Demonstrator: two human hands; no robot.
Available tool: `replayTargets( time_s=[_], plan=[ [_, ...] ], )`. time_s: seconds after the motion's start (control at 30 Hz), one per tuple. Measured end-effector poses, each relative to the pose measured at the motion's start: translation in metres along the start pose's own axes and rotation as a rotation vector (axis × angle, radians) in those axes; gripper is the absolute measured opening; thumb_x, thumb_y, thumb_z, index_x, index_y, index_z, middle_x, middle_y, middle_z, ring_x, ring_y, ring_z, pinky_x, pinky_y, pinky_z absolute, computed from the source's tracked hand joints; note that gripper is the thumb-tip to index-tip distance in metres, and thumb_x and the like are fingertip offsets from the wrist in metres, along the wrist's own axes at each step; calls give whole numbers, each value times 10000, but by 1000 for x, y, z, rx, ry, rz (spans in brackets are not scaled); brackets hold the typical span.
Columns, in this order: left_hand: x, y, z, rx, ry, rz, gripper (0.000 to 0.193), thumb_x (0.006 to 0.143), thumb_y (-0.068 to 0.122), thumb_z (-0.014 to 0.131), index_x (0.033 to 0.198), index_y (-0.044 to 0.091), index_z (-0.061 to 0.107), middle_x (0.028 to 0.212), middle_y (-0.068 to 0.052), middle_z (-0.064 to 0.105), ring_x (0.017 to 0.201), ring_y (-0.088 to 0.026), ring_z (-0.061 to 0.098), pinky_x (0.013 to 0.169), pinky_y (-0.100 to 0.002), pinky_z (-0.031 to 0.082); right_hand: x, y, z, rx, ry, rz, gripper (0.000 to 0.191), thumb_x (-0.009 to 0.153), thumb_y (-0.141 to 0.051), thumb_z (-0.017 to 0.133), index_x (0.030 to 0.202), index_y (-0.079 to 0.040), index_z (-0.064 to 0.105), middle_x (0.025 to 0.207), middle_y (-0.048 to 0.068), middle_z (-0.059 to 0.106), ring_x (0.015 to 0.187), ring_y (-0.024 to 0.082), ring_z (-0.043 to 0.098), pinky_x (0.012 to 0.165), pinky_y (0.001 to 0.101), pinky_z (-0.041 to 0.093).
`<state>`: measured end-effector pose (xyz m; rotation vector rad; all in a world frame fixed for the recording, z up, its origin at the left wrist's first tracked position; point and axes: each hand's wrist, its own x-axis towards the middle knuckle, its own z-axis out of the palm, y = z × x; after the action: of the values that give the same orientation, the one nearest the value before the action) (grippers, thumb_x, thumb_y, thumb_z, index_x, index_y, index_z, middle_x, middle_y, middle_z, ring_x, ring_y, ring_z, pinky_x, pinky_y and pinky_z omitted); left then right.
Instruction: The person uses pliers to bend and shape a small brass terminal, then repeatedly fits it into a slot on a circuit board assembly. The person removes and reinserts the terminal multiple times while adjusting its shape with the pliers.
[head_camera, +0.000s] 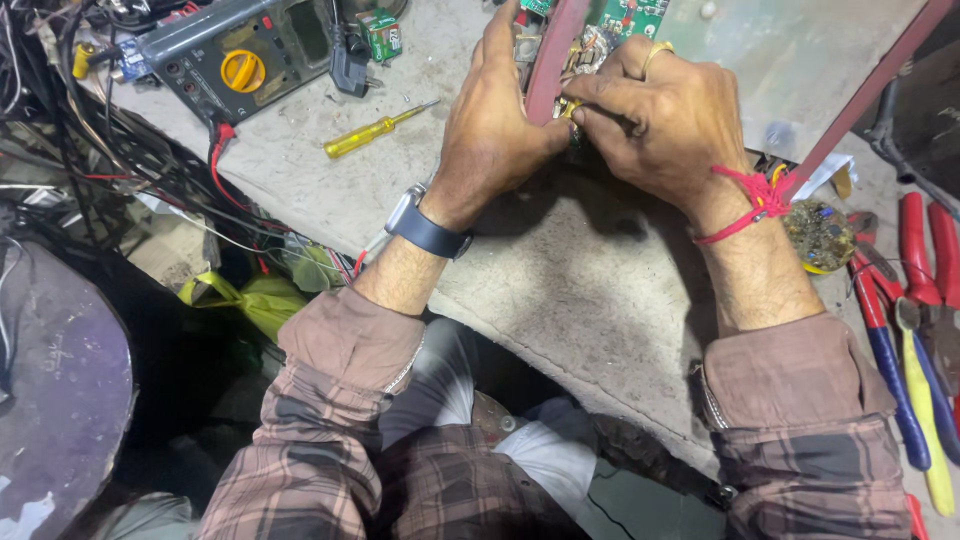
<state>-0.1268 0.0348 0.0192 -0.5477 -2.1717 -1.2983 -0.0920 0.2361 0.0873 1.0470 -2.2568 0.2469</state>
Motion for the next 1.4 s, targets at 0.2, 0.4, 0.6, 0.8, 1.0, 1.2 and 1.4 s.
replayTargets(
  time_s=[0.2,0.4,0.6,0.8,1.0,1.2,1.4],
  plan=[
    [-11,6,-1,-52,26,-86,1036,780,161,878,1567,-2,225,1482,-258,478,1345,-427,541,1104,-438,497,1,-3,6,7,0,43,229,914,-124,841,1138,-167,817,964,39,678,863,224,688,733,357,544],
    [-35,17,-13,-38,106,135,956,866,124,883,1554,19,228,1509,-245,417,1414,-423,479,1203,-444,448,9,-7,12,28,110,-15,190,898,-25,832,1073,-84,788,1002,66,703,862,233,698,727,331,554],
    [-52,24,-23,220,-42,199,738,879,121,833,1487,82,417,1554,-237,381,1496,-483,358,1226,-522,426,12,-11,13,28,102,6,188,893,-3,831,1067,-50,777,974,81,692,796,216,679,683,320,538],
    [-55,25,-30,380,-105,264,600,820,7,736,1401,108,619,1510,-263,402,1467,-513,357,1029,-481,552,14,-13,17,29,50,101,179,943,-32,850,1109,-63,792,921,49,681,720,141,656,683,289,514],
    [-58,22,-21,588,-57,300,512,887,49,703,1394,102,652,1502,-273,425,1447,-474,402,895,-454,592,17,-16,19,62,70,84,217,873,15,845,1076,-16,777,894,87,676,675,163,645,592,285,504],
    [-57,17,-18,586,-44,304,552,867,35,699,1411,113,647,1511,-272,415,1457,-467,393,844,-421,606,18,-11,16,116,53,34,201,931,57,807,1118,-5,765,983,116,701,902,238,696,785,328,548],
    [-57,14,-19,510,-73,308,610,826,-54,689,1418,82,637,1519,-303,383,1478,-502,351,819,-379,624,15,-7,19,116,61,32,200,935,70,798,1120,-3,772,1025,122,698,931,256,699,800,335,552]
  ],
)
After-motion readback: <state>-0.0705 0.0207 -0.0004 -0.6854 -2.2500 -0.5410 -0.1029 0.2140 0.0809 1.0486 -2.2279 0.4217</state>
